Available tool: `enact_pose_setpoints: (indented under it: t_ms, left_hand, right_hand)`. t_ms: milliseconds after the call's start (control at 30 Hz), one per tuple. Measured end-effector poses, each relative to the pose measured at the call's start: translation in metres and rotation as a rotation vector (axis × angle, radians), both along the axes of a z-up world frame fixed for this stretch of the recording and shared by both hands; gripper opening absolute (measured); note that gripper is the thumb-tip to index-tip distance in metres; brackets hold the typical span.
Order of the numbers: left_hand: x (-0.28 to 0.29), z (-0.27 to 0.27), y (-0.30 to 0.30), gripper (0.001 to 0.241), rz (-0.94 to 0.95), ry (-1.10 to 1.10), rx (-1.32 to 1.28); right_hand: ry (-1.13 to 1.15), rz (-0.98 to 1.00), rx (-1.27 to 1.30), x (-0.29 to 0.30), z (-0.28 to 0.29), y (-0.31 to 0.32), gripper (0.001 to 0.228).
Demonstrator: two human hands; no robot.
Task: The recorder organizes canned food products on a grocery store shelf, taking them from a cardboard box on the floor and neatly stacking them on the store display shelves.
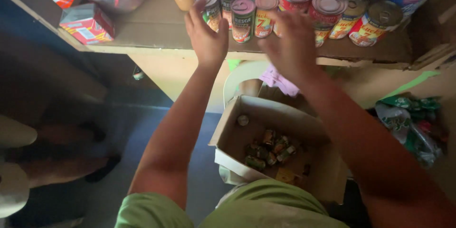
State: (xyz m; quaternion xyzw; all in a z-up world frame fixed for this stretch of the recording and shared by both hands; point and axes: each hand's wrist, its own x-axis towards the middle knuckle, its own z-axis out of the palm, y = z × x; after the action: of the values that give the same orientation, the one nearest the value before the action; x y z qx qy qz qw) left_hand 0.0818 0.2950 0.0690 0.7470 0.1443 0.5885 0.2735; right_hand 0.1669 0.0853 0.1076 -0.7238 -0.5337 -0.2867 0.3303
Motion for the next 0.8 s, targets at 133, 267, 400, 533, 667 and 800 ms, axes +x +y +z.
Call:
enact_pose_setpoints:
  t_ms: [133,267,400,533,667,800]
  left_hand:
    - [0.025,-0.026,0.025,0.076,0.096,-0.017,-0.017]
    - [0.041,-0.050,0.041,0.084,0.048,0.042,-0.217]
    - [0.033,-0.055,0.037,0.078,0.098,0.275,-0.308]
    - [0.015,-0.044,0.029,0.077,0.019,0.280,-0.282]
    - [0.001,-0.039,0.024,0.076,-0.086,0.304,-0.265]
    - [-0.015,-0.037,0.008,0.074,-0.188,0.241,-0.238]
  right_hand:
    - [-0.029,-0.073,-0.087,-0.004,-0.008,0.045,0.068]
    - [-0.078,-0.134,-0.073,0.006,-0.022,0.077,0.072]
    - [-0.043,-0.163,-0.046,0.013,-0.026,0.090,0.063]
    - [-0.016,-0.123,-0.011,0.009,-0.025,0.081,0.057]
    - [0.025,-0.033,0.078,-0.003,-0.024,0.069,0.055]
    - [0.129,0.098,0.227,-0.013,-0.014,0.052,0.052]
